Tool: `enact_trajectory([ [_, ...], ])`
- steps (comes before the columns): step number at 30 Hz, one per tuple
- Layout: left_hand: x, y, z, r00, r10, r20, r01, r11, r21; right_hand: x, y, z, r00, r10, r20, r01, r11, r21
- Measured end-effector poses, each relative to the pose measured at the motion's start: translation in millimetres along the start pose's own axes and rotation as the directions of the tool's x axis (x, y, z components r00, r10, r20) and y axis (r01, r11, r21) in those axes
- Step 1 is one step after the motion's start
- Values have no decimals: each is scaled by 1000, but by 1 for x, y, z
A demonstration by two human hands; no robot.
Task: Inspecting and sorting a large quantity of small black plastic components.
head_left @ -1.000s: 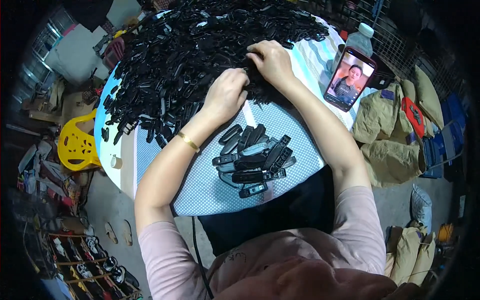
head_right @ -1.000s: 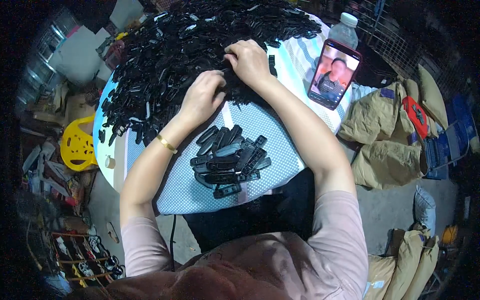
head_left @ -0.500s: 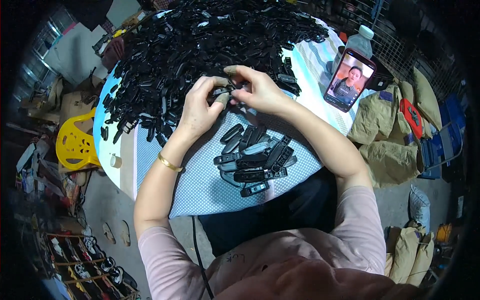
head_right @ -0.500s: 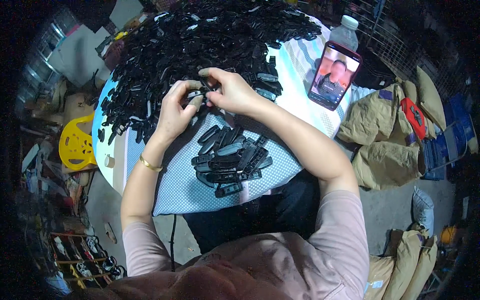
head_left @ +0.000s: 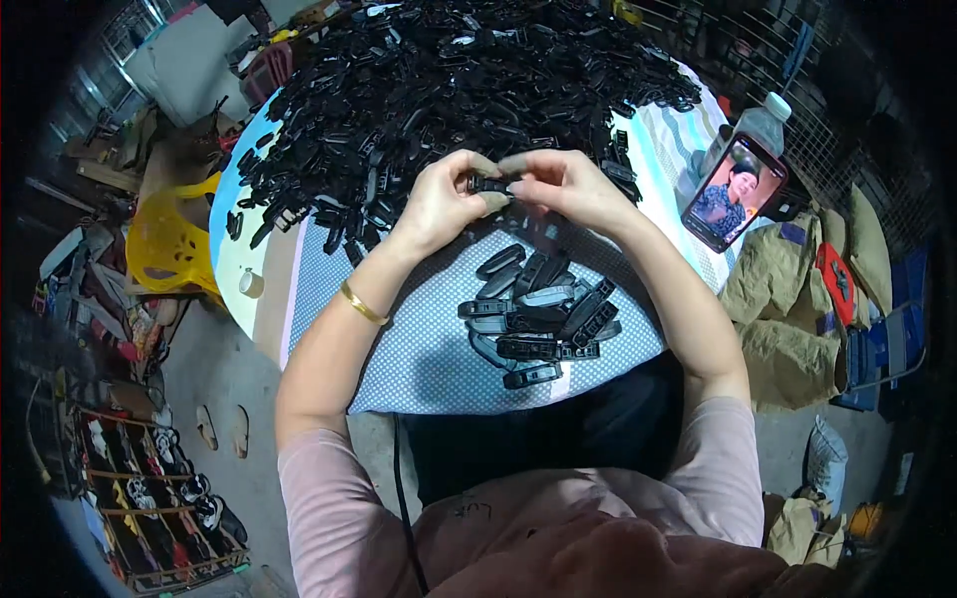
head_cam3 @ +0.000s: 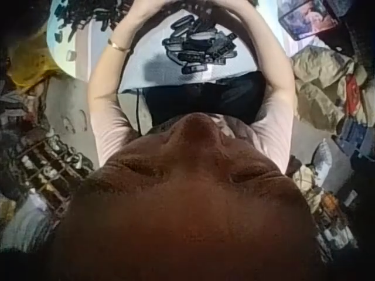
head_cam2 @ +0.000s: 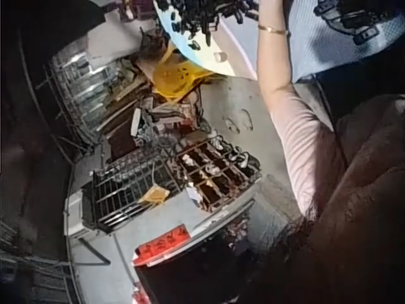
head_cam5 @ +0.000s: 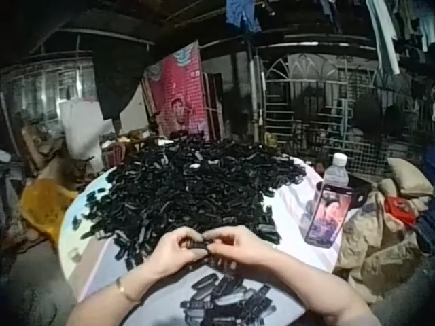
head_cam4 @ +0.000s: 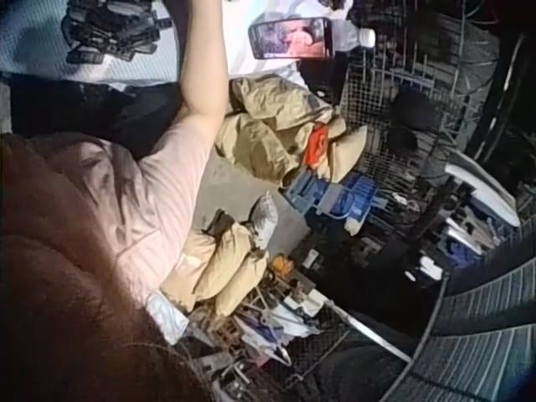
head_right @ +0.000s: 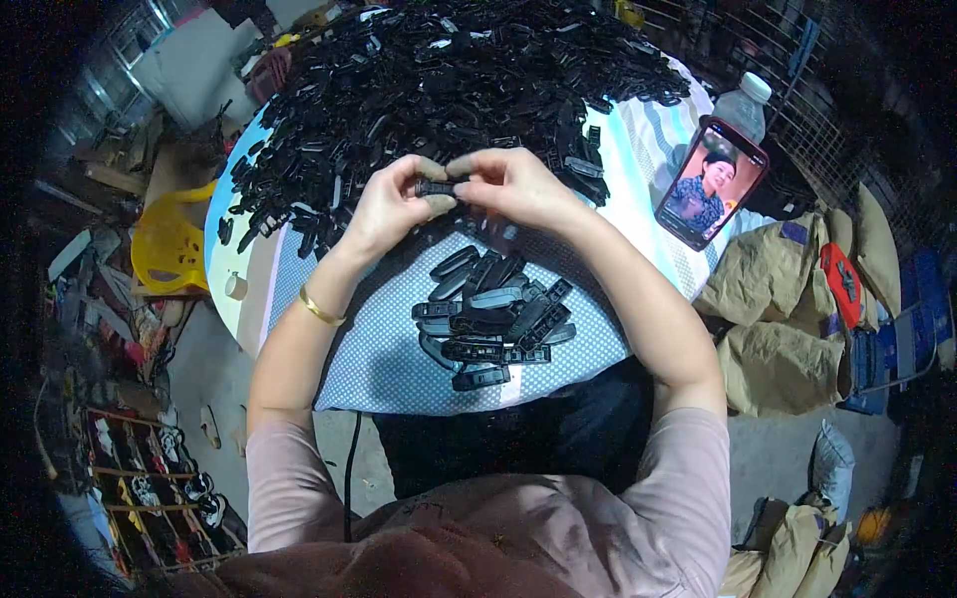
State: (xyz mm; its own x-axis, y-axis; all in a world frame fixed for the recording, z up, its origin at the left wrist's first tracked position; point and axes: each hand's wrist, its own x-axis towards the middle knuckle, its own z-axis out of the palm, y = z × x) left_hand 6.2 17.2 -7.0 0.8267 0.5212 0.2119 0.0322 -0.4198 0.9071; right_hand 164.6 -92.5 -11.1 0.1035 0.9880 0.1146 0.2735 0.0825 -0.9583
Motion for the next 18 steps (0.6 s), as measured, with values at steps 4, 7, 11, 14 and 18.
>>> enact_trajectory([
  [4, 2, 0, 3, 999, -30, -18, 21, 928, -371, -3, -5, 4, 998, -56, -10, 57, 998, 17],
  [7, 6, -10, -3, 997, 4, -77, -53, 763, -645, -7, -8, 9, 963, -267, -13, 267, 964, -11],
  [11, 6, -11, -7, 999, 20, -44, -44, 761, -647, -9, -14, 16, 968, -249, 25, 241, 955, 176],
  [14, 1, -5, -4, 996, 21, 92, 44, 755, -654, -5, -7, 18, 964, -264, -25, 262, 933, 247],
  [18, 1, -1, 1, 998, 17, 65, 29, 767, -641, -6, -7, 14, 934, -313, -173, 340, 927, 158],
])
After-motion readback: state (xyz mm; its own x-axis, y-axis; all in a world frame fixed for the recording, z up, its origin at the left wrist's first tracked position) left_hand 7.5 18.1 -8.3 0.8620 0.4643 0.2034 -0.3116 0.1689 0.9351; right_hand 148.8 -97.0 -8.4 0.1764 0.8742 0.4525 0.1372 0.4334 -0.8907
